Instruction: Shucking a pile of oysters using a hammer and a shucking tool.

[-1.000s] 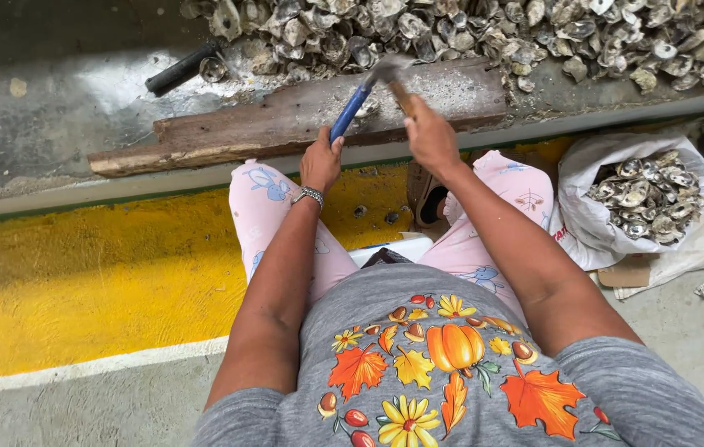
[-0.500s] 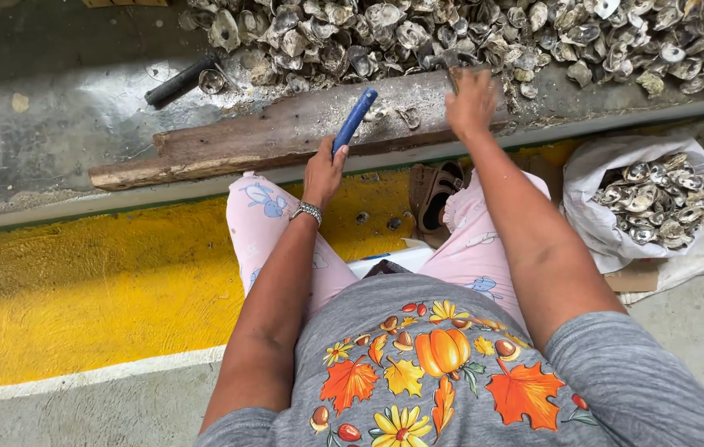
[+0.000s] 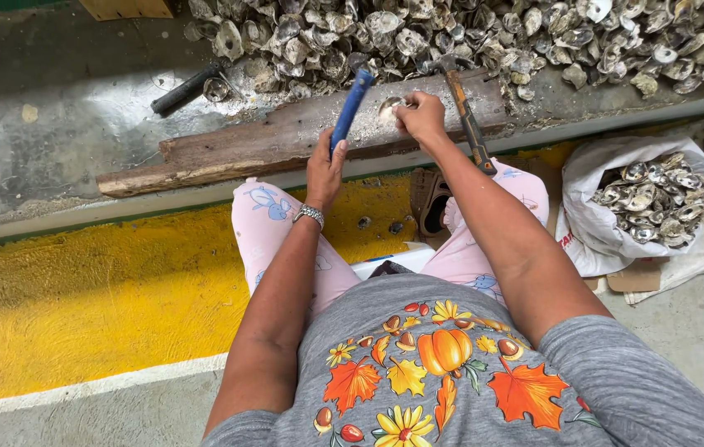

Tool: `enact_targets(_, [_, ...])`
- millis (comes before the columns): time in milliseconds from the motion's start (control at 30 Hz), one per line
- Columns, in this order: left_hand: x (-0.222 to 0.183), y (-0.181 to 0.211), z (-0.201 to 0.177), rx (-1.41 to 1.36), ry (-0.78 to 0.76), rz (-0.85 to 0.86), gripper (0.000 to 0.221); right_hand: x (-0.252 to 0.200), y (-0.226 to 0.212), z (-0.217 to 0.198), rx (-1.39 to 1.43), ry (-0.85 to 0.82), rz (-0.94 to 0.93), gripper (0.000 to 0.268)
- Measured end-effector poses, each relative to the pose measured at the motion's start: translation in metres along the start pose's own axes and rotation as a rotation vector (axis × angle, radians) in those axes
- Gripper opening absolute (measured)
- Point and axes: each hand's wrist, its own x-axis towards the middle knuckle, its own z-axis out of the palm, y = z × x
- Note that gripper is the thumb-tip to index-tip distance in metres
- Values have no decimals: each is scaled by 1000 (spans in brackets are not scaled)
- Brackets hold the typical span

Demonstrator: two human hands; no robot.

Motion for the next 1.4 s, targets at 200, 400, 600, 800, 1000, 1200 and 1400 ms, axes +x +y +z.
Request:
enact_targets(200, [8,-24,6,9,163,-58,46,-44,-29,-55,27,-84,-7,41])
enact_targets(400, [0,-12,-2,11,159,-75,45,-111,-24,-205,154,222,-25,34])
enact_targets(600, [1,-10,0,33,177,-29,41,-126,183,-400,537,530,146,19])
enact_targets(800, [4,-8,4,64,158,-62,43,-150,271,-379,586,618,624,19])
enact_targets(1000, [5,-16,8,108,161,-69,43,-110,141,-262,303,424,181,11])
enact_targets(1200, [12,-26,11,101,162,-69,45,-50,-1,-140,-386,71,-236,22])
enact_targets(1400, [12,-31,11,117,176,-116,47,-6,37,-38,-715,-62,-457,36])
